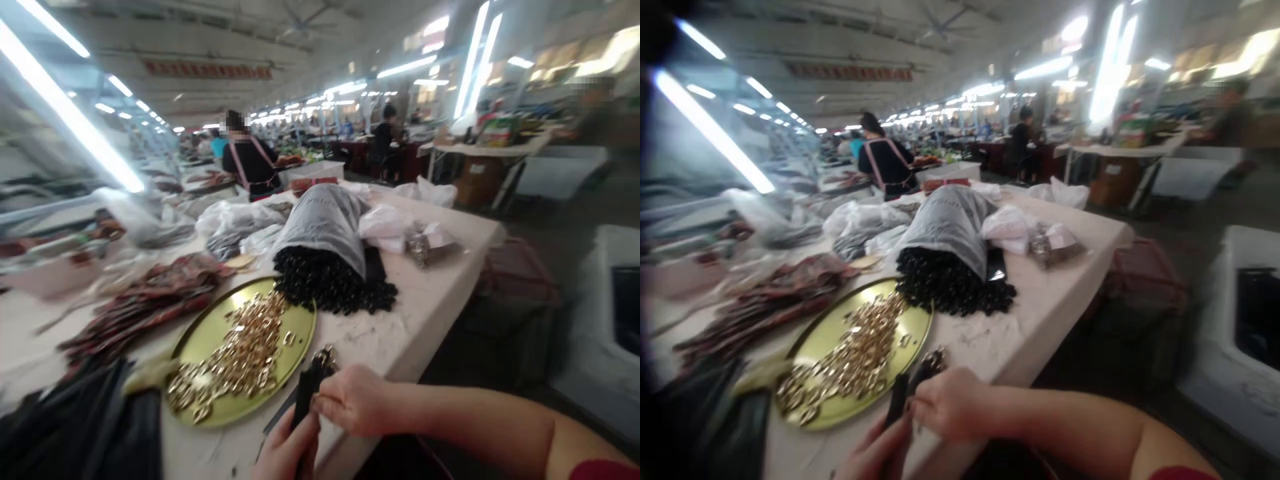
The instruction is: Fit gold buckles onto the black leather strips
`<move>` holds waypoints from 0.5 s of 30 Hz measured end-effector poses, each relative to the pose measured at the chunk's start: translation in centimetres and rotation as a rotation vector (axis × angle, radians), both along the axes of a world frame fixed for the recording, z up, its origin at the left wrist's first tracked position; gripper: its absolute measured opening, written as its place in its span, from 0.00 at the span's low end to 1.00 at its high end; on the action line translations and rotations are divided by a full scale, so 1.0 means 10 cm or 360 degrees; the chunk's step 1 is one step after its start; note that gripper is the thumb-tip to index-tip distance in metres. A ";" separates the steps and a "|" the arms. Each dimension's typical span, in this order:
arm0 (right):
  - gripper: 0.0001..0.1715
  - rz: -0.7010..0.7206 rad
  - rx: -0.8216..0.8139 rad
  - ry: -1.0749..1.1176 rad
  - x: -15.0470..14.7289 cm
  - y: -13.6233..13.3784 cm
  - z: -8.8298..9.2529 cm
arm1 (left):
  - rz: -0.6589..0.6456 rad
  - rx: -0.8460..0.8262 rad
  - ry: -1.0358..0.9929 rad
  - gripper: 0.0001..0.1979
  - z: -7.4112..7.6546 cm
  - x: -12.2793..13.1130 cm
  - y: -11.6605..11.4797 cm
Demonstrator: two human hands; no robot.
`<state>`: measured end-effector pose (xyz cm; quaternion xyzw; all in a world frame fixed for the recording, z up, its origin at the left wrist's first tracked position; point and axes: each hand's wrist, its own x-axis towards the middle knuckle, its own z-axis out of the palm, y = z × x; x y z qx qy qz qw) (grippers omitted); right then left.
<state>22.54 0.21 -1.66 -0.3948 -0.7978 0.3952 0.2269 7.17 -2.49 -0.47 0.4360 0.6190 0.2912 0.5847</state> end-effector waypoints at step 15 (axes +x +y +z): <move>0.13 -0.0240 -0.0569 0.0545 -0.12 0.15 -0.14 | 0.0062 -0.0027 -0.0647 0.11 -0.05 -0.07 -0.02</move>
